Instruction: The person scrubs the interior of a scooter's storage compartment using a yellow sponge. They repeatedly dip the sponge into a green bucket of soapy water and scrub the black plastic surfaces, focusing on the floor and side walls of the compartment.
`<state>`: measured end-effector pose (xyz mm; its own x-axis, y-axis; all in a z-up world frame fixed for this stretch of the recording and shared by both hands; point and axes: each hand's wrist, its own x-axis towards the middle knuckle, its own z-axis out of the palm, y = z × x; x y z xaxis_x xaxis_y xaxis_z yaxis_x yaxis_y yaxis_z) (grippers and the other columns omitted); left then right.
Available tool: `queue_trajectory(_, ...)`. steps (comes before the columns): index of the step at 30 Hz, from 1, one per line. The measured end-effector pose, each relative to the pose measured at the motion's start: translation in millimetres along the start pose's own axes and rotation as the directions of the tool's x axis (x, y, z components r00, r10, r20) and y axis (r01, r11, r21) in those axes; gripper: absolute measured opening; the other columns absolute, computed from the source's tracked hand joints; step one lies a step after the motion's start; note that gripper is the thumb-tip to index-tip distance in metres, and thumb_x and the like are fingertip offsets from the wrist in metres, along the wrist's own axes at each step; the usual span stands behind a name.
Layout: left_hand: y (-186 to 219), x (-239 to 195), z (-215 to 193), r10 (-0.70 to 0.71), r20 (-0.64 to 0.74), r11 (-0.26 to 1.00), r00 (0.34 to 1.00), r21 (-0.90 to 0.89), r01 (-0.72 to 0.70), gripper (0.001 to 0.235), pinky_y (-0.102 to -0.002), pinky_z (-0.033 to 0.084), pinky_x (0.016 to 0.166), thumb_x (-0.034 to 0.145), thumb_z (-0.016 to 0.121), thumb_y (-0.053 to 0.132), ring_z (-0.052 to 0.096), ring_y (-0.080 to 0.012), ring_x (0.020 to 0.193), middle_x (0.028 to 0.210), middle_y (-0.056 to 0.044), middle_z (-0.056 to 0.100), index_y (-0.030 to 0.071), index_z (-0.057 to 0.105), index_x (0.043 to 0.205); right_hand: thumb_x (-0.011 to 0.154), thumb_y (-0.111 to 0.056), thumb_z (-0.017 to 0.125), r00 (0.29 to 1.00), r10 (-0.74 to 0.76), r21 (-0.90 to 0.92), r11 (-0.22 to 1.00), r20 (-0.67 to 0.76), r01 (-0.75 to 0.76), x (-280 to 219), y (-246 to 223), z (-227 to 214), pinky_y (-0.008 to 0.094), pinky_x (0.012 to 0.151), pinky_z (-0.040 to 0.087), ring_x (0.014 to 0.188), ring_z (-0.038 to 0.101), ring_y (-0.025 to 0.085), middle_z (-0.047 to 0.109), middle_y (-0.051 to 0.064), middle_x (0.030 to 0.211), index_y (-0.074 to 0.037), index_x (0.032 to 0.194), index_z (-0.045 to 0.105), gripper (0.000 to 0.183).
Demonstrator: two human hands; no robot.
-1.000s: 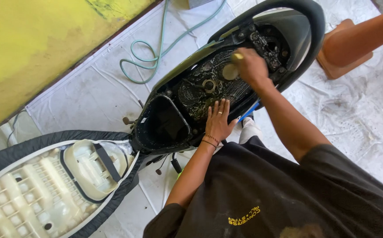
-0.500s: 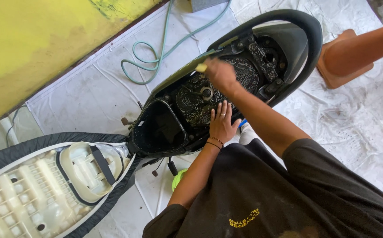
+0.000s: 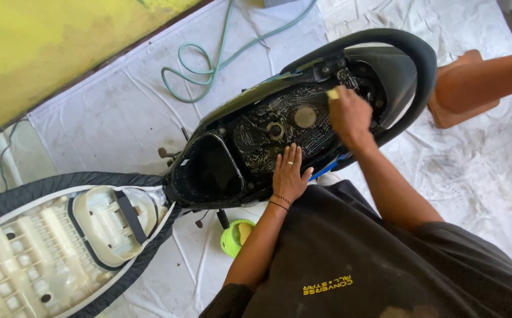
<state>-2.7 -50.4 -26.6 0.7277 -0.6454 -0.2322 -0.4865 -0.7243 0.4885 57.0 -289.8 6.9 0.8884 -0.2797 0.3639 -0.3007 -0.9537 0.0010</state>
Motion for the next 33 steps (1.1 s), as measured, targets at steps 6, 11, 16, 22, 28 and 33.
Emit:
queue_trajectory(6,2.9,-4.7,8.2,0.009,-0.107,0.998,0.994,0.068,-0.002,0.074,-0.051,0.025,0.124,0.1,0.052,0.049,0.034,-0.032,0.151,0.163,-0.018,0.034,0.006,0.035,0.158,0.098,-0.027,0.06,0.98,-0.186,0.545,0.83,0.073,0.117,24.0,-88.7,49.7,0.047,0.056,0.054,0.067,0.067,0.033,0.066,0.007,0.08,-0.016,0.107,0.061,0.014)
queue_trajectory(11,-6.7,-11.6,5.0,-0.058,-0.102,0.998,0.993,0.014,0.06,0.074,-0.051,0.025,0.124,0.1,0.052,0.051,0.034,-0.0342,0.15,0.162,-0.02,0.036,0.003,0.039,0.155,0.093,-0.027,0.052,0.901,-0.419,0.492,0.811,0.114,0.316,-31.5,-84.8,54.4,0.043,0.052,0.054,0.062,0.068,0.029,0.06,0.006,0.077,-0.011,0.123,0.052,0.034)
queue_trajectory(16,-16.5,-36.6,-8.4,-0.074,-0.091,0.997,0.993,0.001,0.075,0.072,-0.05,0.018,0.126,0.1,0.055,0.047,0.03,-0.0331,0.152,0.163,-0.02,0.033,0.003,0.039,0.155,0.085,-0.026,0.067,0.935,-0.353,0.385,0.867,0.026,0.316,-81.1,-34.6,-3.0,0.043,0.06,0.057,0.078,0.07,0.034,0.068,0.014,0.091,-0.007,0.116,0.065,0.036)
queue_trajectory(22,-42.6,-55.4,-2.6,-0.132,-0.211,0.99,0.969,-0.081,0.117,0.087,-0.058,0.027,0.119,0.088,0.07,0.039,0.03,-0.0466,0.148,0.16,-0.032,0.03,-0.006,0.036,0.154,0.094,-0.026,0.066,0.958,-0.285,0.606,0.763,0.007,0.223,-129.9,-105.8,16.0,0.047,0.078,0.058,0.096,0.07,0.04,0.07,0.02,0.105,-0.005,0.117,0.066,0.031)
queue_trajectory(28,-55.6,-73.4,-21.0,-0.317,-0.006,0.862,0.949,-0.42,0.285,0.092,-0.057,0.022,0.123,0.098,0.063,0.036,0.009,-0.0507,0.152,0.164,-0.037,0.002,-0.008,0.01,0.159,0.1,-0.027,0.054,0.961,-0.142,0.472,0.881,0.237,0.013,-98.3,-87.8,-6.0,0.031,0.065,0.054,0.071,0.065,0.018,0.064,-0.002,0.091,-0.016,0.11,0.062,0.017)
queue_trajectory(33,-64.0,-80.2,-15.0,-0.314,0.049,0.853,0.948,-0.424,0.304,0.096,-0.05,0.023,0.125,0.098,0.062,0.04,0.009,-0.0459,0.154,0.165,-0.035,0.0,-0.007,0.005,0.16,0.094,-0.021,0.061,0.934,-0.352,0.613,0.752,0.064,0.242,-94.1,-153.0,-1.6,0.051,0.062,0.052,0.07,0.067,0.036,0.064,0.012,0.085,-0.011,0.11,0.063,0.019)
